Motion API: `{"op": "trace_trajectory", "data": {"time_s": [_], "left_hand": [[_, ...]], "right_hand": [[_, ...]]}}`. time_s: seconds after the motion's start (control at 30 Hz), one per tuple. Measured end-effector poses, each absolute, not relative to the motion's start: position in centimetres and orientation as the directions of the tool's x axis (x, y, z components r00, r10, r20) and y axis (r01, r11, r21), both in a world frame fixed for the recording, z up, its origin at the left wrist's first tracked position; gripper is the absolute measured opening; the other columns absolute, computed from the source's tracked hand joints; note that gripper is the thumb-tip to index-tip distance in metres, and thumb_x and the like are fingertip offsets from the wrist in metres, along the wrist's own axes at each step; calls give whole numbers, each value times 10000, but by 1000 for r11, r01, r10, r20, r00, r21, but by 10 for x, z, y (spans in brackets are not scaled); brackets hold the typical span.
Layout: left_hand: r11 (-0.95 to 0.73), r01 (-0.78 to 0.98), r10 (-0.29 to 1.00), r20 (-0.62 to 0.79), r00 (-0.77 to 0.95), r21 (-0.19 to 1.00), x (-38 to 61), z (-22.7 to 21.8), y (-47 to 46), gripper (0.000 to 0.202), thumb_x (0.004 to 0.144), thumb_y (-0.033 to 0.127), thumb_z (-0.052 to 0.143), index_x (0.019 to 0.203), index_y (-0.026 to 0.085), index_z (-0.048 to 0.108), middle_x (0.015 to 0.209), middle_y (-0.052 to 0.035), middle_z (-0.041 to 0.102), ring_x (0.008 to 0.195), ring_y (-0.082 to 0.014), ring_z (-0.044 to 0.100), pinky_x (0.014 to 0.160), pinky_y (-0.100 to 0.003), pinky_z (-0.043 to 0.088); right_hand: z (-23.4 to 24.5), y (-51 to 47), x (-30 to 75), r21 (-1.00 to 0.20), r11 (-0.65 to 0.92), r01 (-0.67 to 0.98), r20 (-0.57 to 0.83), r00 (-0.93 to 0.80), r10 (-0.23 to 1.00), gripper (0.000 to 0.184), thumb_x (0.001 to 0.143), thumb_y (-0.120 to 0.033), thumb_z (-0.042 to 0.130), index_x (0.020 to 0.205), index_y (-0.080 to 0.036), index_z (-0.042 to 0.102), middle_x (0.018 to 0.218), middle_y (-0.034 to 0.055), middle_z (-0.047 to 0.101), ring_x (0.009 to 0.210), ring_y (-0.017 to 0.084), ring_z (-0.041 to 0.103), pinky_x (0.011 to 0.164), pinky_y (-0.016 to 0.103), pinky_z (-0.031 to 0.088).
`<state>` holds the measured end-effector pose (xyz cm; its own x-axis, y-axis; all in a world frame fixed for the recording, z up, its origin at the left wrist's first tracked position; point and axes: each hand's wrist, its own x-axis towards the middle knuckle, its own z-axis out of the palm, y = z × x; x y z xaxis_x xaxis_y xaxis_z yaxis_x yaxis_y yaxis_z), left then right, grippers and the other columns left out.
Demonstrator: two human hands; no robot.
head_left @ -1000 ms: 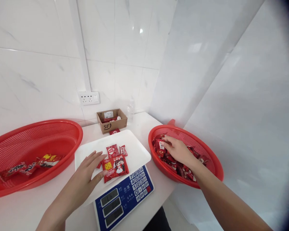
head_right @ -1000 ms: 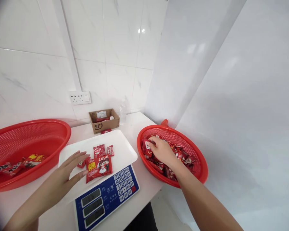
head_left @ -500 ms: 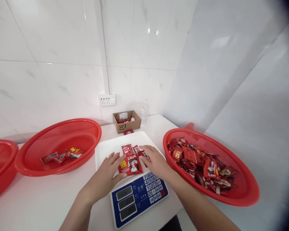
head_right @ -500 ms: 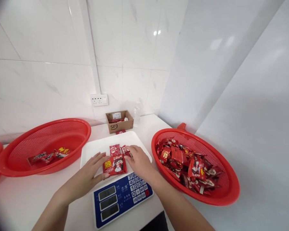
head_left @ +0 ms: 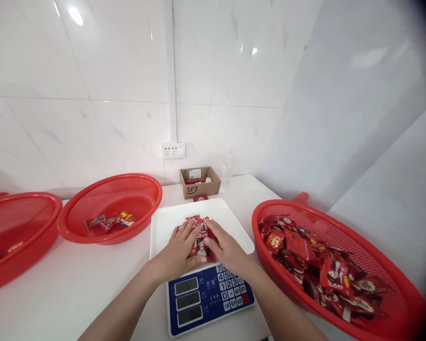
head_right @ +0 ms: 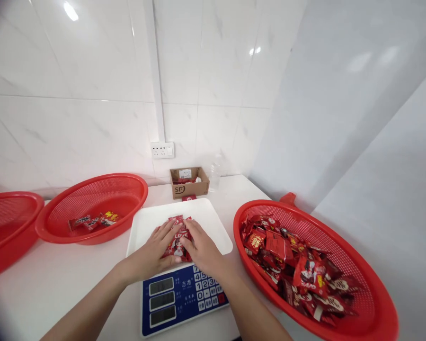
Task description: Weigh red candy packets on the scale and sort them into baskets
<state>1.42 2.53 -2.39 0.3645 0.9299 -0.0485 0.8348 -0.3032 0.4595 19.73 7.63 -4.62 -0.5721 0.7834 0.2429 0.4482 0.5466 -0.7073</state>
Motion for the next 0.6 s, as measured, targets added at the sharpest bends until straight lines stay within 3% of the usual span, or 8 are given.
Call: {"op": "trace_trajectory", "data": {"time_s": [0.17,0.43,0.6], "left_hand": [[-275,870,943,-59,326,410,15,-17,24,790,843,629,379,1462,216,113,1533,-132,41,1391,-272,-61,1106,-539,88],[-285,883,939,-75,334,372,21,-19,26,753,843,622,391,1444,200,221,1515,-164,131,1391,-307,32,1097,-551,114],[-283,884,937,-87,337,373,20,-22,26,763,833,650,370,1439,202,248,1517,-156,131,1393,-312,41,1105,-538,107]], "right_hand": [[-35,82,202,-754,511,412,309,-465,830,476,930,-421,313,1314,-173,446,1391,107,453,1308,193,376,1111,427,265],[-45,95,220,-627,564,537,288,-513,809,413,901,-306,345,1237,-156,534,1300,117,537,1238,221,455,1070,433,331],[-49,93,219,-574,570,588,191,-581,791,418,877,-209,367,1258,-134,523,1284,116,550,1200,208,485,1044,382,361]]}}
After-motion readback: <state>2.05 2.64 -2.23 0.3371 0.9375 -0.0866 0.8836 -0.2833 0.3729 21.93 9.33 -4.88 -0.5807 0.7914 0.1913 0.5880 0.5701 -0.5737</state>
